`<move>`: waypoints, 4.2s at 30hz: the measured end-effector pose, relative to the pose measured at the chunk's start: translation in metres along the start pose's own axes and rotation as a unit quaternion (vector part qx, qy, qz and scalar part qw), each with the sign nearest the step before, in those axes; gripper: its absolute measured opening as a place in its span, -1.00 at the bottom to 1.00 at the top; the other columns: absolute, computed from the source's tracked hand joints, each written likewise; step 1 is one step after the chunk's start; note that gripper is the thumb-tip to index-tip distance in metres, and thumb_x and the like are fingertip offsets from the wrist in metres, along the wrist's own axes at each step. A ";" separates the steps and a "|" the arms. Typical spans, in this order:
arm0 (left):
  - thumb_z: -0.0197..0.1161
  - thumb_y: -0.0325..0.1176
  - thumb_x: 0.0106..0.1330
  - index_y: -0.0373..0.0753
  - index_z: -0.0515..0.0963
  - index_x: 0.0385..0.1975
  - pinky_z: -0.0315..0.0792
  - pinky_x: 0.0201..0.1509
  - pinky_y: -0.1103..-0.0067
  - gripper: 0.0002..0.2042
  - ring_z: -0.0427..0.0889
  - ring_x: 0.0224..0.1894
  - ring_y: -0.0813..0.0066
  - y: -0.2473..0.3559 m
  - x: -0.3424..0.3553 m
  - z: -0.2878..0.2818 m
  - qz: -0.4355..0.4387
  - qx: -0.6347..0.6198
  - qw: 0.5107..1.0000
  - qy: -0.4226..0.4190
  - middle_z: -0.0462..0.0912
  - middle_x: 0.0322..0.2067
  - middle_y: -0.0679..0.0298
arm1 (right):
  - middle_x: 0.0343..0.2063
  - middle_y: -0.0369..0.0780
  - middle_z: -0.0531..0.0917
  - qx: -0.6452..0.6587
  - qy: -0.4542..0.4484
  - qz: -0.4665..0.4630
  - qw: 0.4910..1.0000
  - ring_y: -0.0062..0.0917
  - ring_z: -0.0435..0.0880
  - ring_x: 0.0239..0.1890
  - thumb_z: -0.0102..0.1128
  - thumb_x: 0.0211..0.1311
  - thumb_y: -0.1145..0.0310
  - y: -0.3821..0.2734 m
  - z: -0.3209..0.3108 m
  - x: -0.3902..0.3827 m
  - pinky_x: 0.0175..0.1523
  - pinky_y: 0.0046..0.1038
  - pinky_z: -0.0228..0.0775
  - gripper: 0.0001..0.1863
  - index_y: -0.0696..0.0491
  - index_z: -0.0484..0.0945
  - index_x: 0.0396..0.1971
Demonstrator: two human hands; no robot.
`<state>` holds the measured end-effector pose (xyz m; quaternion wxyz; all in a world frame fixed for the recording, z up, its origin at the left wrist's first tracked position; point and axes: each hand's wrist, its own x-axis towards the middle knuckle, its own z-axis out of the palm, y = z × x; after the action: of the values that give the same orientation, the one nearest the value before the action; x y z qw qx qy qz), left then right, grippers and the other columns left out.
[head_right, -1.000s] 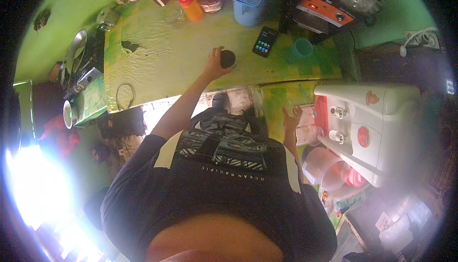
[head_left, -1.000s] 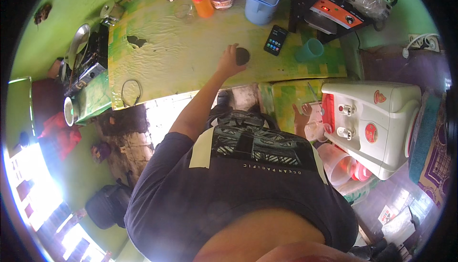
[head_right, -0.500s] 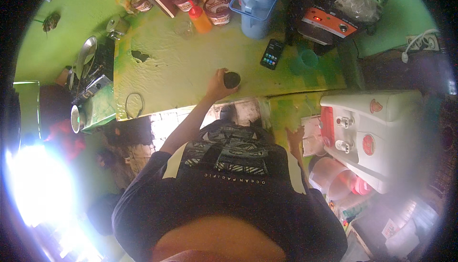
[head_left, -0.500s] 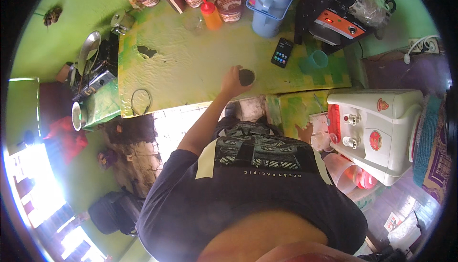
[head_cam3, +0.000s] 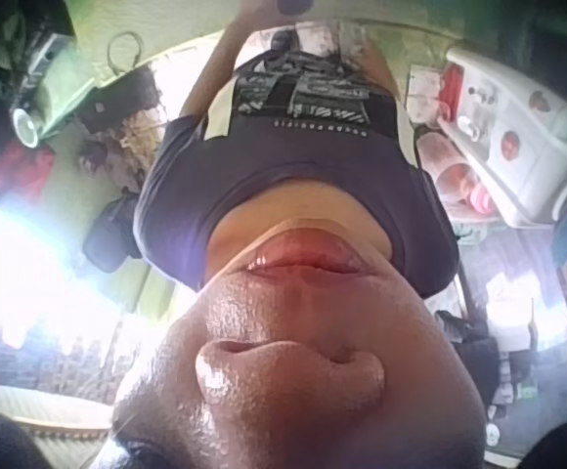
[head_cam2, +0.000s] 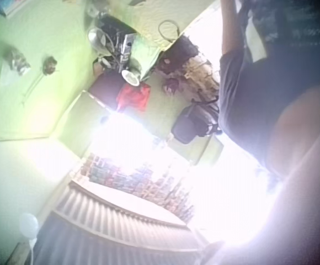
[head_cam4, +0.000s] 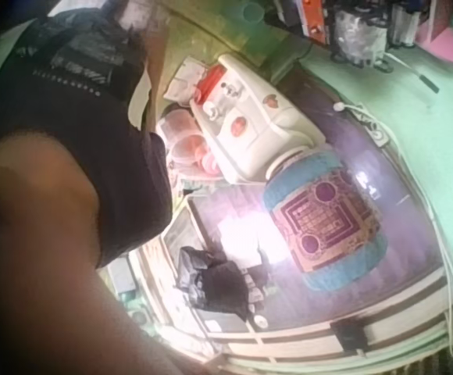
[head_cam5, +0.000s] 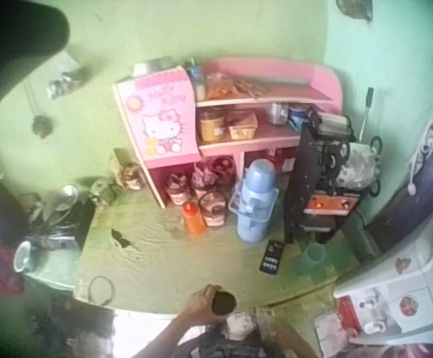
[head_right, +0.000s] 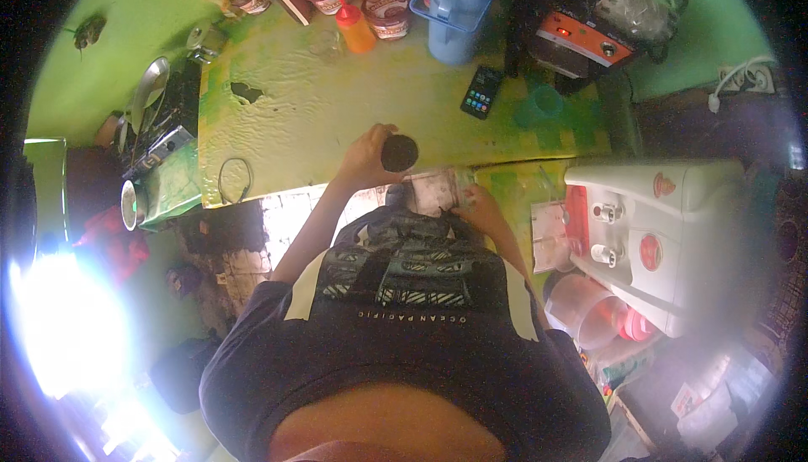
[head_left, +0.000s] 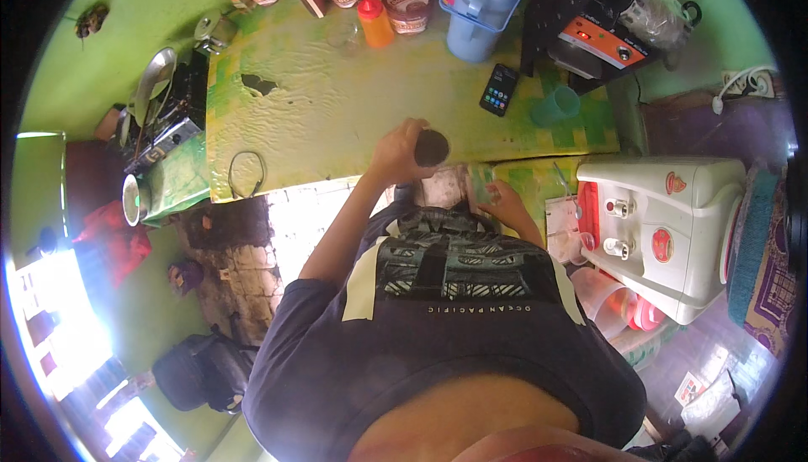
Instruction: The person pours a dark liquid from a large plastic pitcher into several small plastic cups placed on a green countertop. The person repeatedly picks up the pitcher, pours into a cup, and sets the cup down, repeating this sequence multiple times.
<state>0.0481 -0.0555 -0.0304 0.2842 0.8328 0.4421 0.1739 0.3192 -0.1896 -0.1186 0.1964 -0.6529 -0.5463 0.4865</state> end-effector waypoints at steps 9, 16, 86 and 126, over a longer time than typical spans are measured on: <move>0.45 -0.08 -0.29 -0.24 0.33 -0.03 0.44 -0.15 0.33 -0.26 0.53 -0.19 0.09 0.043 -0.002 -0.019 0.049 -0.038 0.996 0.065 0.48 -0.23 0.09 | 0.02 -0.16 0.39 0.150 0.072 -0.285 0.944 -0.37 0.38 0.11 0.60 -0.46 0.26 -0.129 0.029 0.044 0.21 -0.34 0.20 0.02 0.07 0.19 0.14; 0.45 -0.07 -0.26 -0.29 0.29 0.03 0.42 -0.09 0.32 -0.21 0.51 -0.13 0.10 0.058 0.000 -0.031 0.051 -0.012 0.996 0.066 0.45 -0.18 0.08 | 0.00 -0.15 0.43 0.152 0.191 -0.268 0.932 -0.38 0.45 0.06 0.54 -0.35 0.29 -0.136 0.033 0.047 0.15 -0.36 0.28 -0.16 0.08 0.28 0.05; 0.24 -0.04 0.08 -0.25 0.35 0.09 0.28 0.17 0.25 -0.40 0.36 0.11 0.01 -0.160 -0.015 0.078 -0.226 0.041 0.942 -0.245 0.39 0.07 -0.01 | -0.08 -0.15 0.56 -0.060 0.733 0.103 0.670 -0.49 0.61 -0.29 0.14 0.13 0.38 0.054 -0.061 -0.267 -0.24 -0.57 0.48 -0.38 0.14 0.20 0.21; 0.26 -0.16 0.08 -0.28 0.33 0.05 0.28 0.14 0.25 -0.45 0.35 0.08 -0.05 -0.149 0.017 0.057 -0.104 -0.099 0.980 -0.135 0.39 -0.01 -0.11 | -0.16 -0.20 0.62 0.247 0.696 -0.001 0.674 -0.59 0.63 -0.28 0.06 0.22 0.28 0.138 -0.077 -0.314 -0.34 -0.74 0.42 -0.48 0.13 0.29 0.17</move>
<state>-0.0070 0.0070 -0.1673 0.4391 0.7656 0.4647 0.0721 0.4788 -0.4977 -0.0600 0.6744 -0.7297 -0.1125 0.0081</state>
